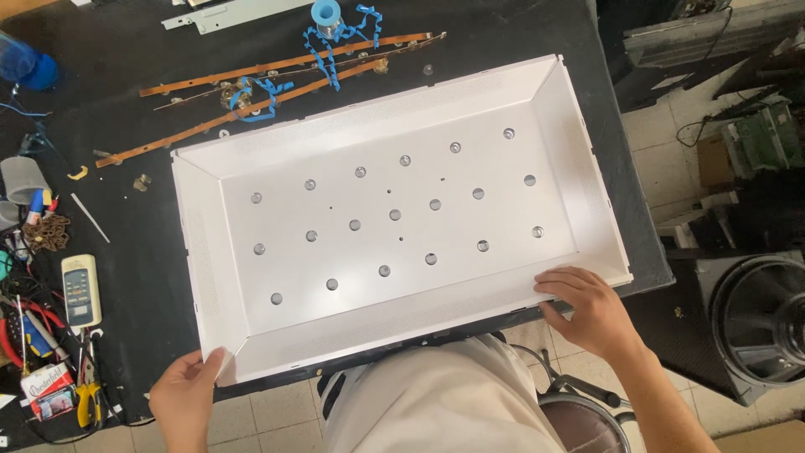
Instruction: Installing LED backlight strips and a reflector sheet into a television chassis during a repair process.
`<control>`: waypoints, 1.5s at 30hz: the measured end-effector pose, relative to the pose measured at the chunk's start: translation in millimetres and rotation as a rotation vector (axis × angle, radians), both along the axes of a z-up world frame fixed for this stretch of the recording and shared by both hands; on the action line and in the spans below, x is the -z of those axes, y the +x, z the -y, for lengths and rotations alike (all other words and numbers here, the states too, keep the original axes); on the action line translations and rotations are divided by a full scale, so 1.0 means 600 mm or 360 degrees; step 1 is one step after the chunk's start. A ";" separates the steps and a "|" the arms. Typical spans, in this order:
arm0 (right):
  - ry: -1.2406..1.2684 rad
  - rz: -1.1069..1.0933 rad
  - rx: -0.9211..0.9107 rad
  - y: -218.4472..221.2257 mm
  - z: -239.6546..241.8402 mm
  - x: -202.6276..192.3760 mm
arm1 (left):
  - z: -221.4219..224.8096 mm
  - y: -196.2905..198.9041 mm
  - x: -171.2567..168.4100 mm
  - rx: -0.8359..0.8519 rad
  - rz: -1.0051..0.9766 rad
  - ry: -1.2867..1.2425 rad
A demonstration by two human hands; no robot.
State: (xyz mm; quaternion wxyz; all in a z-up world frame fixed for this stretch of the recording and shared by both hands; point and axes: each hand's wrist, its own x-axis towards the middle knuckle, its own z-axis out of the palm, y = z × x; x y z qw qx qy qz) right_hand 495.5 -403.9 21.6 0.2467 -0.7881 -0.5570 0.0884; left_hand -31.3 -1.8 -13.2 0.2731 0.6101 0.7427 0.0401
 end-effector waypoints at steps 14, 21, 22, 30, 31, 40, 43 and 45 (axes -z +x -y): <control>0.0085 0.0040 -0.0016 0.003 0.006 0.004 | 0.007 -0.008 0.009 0.0088 0.0009 0.0101; 0.0004 0.0011 -0.0021 0.004 0.008 -0.003 | 0.003 -0.002 -0.001 0.0070 0.0010 0.0075; 0.0000 0.0019 -0.0025 0.005 0.009 -0.001 | 0.002 0.006 -0.009 0.0071 -0.0051 0.0012; -0.0002 0.0033 -0.0028 0.005 0.011 0.001 | 0.008 0.001 -0.012 0.0099 0.0031 0.0029; 0.0006 0.0044 -0.0030 0.006 0.012 0.001 | 0.009 0.000 -0.008 0.0104 0.0053 0.0038; -0.0064 0.0181 0.0026 0.007 0.032 0.014 | 0.014 0.019 -0.036 0.0015 0.0208 -0.0010; -0.0165 0.0244 0.0042 0.009 0.041 0.021 | 0.016 0.030 -0.050 -0.0021 0.0318 -0.0053; -0.0169 0.0264 0.0060 0.006 0.044 0.025 | 0.018 0.031 -0.056 -0.0047 0.0273 -0.0050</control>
